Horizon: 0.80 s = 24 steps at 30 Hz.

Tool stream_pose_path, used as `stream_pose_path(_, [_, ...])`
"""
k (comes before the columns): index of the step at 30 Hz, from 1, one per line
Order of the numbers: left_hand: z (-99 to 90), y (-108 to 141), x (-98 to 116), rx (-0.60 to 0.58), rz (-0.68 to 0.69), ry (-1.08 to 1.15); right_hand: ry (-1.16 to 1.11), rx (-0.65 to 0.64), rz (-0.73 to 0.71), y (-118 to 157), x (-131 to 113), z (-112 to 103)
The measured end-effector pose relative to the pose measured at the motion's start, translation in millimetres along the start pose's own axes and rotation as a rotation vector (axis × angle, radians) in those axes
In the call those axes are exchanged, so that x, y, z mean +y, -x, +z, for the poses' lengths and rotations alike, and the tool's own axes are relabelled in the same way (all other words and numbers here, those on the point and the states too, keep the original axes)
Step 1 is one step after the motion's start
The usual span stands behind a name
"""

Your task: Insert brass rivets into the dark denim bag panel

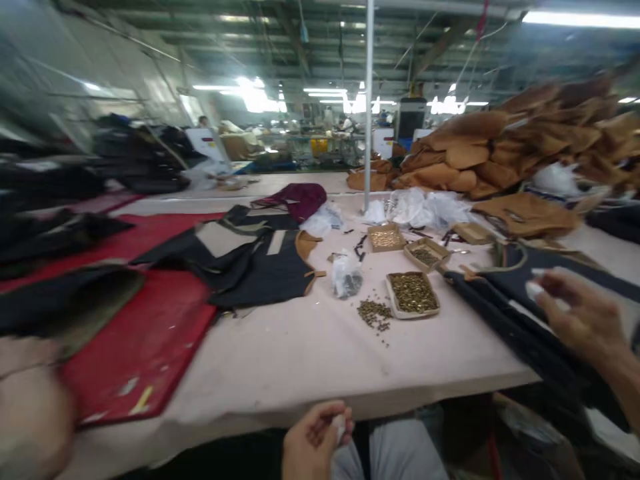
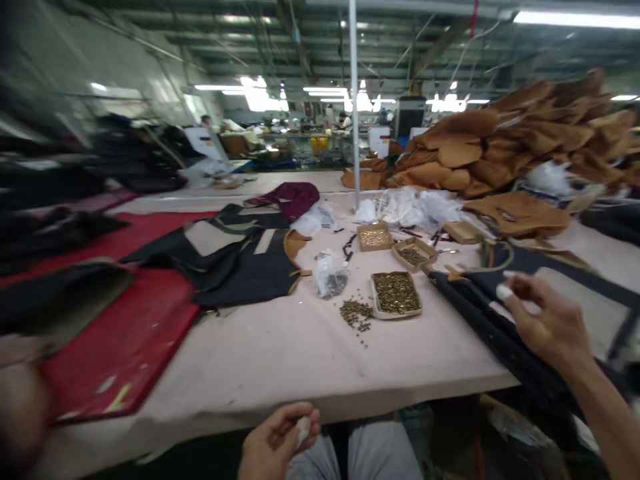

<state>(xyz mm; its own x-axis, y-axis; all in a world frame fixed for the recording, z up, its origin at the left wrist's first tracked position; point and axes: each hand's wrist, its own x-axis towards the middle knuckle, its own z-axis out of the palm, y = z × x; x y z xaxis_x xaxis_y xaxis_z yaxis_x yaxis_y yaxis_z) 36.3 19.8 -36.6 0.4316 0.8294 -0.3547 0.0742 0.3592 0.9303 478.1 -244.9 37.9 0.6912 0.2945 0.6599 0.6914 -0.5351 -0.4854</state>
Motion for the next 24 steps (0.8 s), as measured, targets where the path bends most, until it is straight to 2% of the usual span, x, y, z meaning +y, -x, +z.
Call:
stream_pose_path(1, [1.4,-8.2,2.0,-0.028,0.018,-0.05,-0.074,-0.127,0.039,38.5,2.3,27.2])
stream_pose_path(4, [4.5,-43.1,9.2,-0.042,0.136,-0.249,-0.227,-0.296,0.198,127.6,8.3,95.7])
stream_pose_path(6, [6.9,-68.4,12.5,0.018,0.246,-0.408,-0.284,-0.338,0.233,158.1,10.6,126.8])
stream_pose_path(8, [10.1,-90.0,10.7,0.082,0.334,-0.553,-0.307,-0.332,0.229,169.1,11.8,146.0])
stream_pose_path(11, [13.8,-108.5,-5.2,0.161,0.499,-0.749,-0.267,-0.333,0.185,168.6,11.9,158.8])
stream_pose_path(14, [15.4,-111.5,-28.9,0.198,0.778,-0.912,-0.136,-0.326,0.174,168.5,9.9,162.3])
stream_pose_path(16, [17.2,-110.4,-41.7,0.235,0.914,-0.987,-0.08,-0.319,0.16,170.5,7.3,162.7])
stream_pose_path(20, [23.3,-109.6,-51.3,0.33,0.983,-1.088,-0.046,-0.303,0.113,169.9,-1.7,160.5])
stream_pose_path(24, [26.7,-107.7,-50.3,0.33,0.966,-1.114,-0.019,-0.295,0.066,164.3,-9.0,156.6])
